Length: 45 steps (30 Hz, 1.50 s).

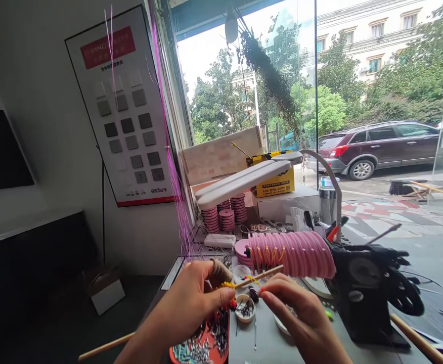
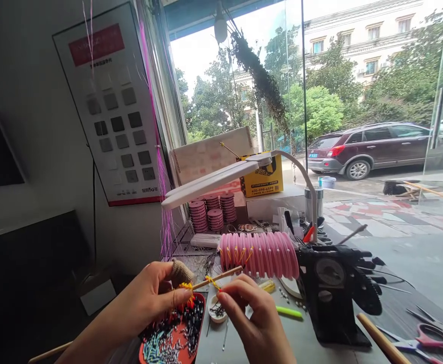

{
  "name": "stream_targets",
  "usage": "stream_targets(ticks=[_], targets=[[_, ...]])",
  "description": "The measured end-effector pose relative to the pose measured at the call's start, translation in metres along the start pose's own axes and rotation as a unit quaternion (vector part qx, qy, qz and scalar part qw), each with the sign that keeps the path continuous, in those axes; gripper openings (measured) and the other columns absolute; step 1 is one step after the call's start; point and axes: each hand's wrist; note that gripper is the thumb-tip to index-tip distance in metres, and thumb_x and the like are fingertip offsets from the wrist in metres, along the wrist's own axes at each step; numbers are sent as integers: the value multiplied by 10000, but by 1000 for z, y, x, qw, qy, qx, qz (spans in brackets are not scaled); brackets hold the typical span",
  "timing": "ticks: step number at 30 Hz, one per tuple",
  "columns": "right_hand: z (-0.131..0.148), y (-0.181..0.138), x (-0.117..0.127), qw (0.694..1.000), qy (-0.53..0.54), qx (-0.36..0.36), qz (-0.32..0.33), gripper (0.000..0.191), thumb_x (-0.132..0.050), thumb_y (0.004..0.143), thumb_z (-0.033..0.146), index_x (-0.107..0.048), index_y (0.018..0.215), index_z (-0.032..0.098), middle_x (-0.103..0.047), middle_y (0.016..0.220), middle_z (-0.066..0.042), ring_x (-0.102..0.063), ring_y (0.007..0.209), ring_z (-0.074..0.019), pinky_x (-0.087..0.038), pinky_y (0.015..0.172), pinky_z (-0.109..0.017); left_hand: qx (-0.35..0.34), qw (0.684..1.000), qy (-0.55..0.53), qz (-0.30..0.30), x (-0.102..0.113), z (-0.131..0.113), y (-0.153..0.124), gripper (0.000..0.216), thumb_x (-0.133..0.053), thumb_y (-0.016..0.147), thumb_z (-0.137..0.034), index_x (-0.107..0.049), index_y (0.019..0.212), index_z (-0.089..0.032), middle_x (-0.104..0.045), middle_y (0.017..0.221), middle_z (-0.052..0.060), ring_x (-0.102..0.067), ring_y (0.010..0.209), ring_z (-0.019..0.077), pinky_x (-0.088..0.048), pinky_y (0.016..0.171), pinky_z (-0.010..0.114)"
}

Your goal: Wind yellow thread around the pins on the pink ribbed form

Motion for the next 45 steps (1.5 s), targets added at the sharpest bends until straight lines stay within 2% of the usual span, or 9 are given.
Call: stream_targets(ticks=[4, 9, 13, 18, 21, 26, 31, 37, 45], targets=[[1, 4, -8, 985, 158, -42, 62, 338, -509, 864, 476, -633, 737, 189, -594, 833, -37, -538, 767, -148, -408, 698, -240, 1, 1000, 6, 5, -3, -4, -1, 187, -650, 741, -343, -640, 768, -159, -629, 747, -17, -524, 700, 105, -378, 642, 212], [-7, 5, -27, 881, 450, -133, 63, 350, -610, 817, 460, -446, 990, 204, -639, 644, -8, -532, 555, -108, -350, 529, -194, 6, 1000, -1, 15, -7, -9, -1, 204, -664, 722, -350, -637, 754, -150, -631, 720, -10, -516, 661, 103, -373, 610, 210], [-6, 4, -28, 907, 392, -141, 56, 579, -656, 771, 490, -433, 1178, 144, -605, 532, -2, -488, 473, -103, -333, 497, -200, 23, 1000, -10, 9, -8, -9, -2, 229, -701, 703, -371, -628, 748, -159, -611, 704, -27, -499, 657, 90, -359, 601, 194], [4, 1, -24, 942, 305, -126, -57, 408, -749, 646, 530, -652, 764, 152, -586, 609, -21, -471, 528, -85, -321, 484, -195, 24, 999, -11, 36, -11, -11, -6, 156, -645, 748, -316, -645, 760, -160, -637, 686, -34, -507, 626, 80, -366, 592, 195], [9, -2, -21, 956, 254, -106, -98, 392, -743, 651, 538, -669, 766, 171, -530, 606, 9, -416, 531, -68, -311, 496, -197, 30, 999, -1, 20, -12, -11, -6, 140, -651, 738, -305, -650, 768, -167, -653, 727, -32, -539, 694, 104, -389, 634, 208], [9, -5, -23, 948, 292, -124, -5, 576, -685, 706, 579, -598, 1107, 174, -380, 472, 80, -313, 430, -48, -223, 440, -194, 18, 999, 5, 37, -14, -9, -7, 110, -611, 748, -278, -626, 754, -169, -637, 701, -34, -513, 634, 97, -362, 601, 223], [-3, -6, -20, 967, 240, -85, -23, 384, -649, 747, 556, -668, 845, 185, -456, 598, 27, -367, 515, -68, -302, 482, -194, 38, 998, -2, 41, -14, -13, -11, 132, -618, 739, -293, -613, 780, -168, -607, 697, -41, -495, 653, 92, -345, 596, 208], [-9, -6, -1, 997, 77, 9, -8, 249, -557, 838, 459, -650, 810, 230, -589, 866, -29, -547, 844, -161, -424, 758, -227, 21, 998, 63, -19, -7, -10, -9, 193, -609, 748, -369, -591, 767, -178, -607, 743, -17, -511, 716, 126, -332, 614, 222], [3, -18, -4, 980, 6, -37, -195, 332, -566, 782, 547, -700, 816, 246, -621, 721, -17, -549, 696, -167, -401, 666, -242, 32, 987, 145, -55, -9, -15, -4, 191, -582, 746, -362, -590, 708, -175, -599, 685, -24, -505, 672, 128, -311, 587, 237]])
Point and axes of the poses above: each hand's wrist, its own y-axis towards the middle knuckle, its own x-axis out of the back of the hand, z = x × y
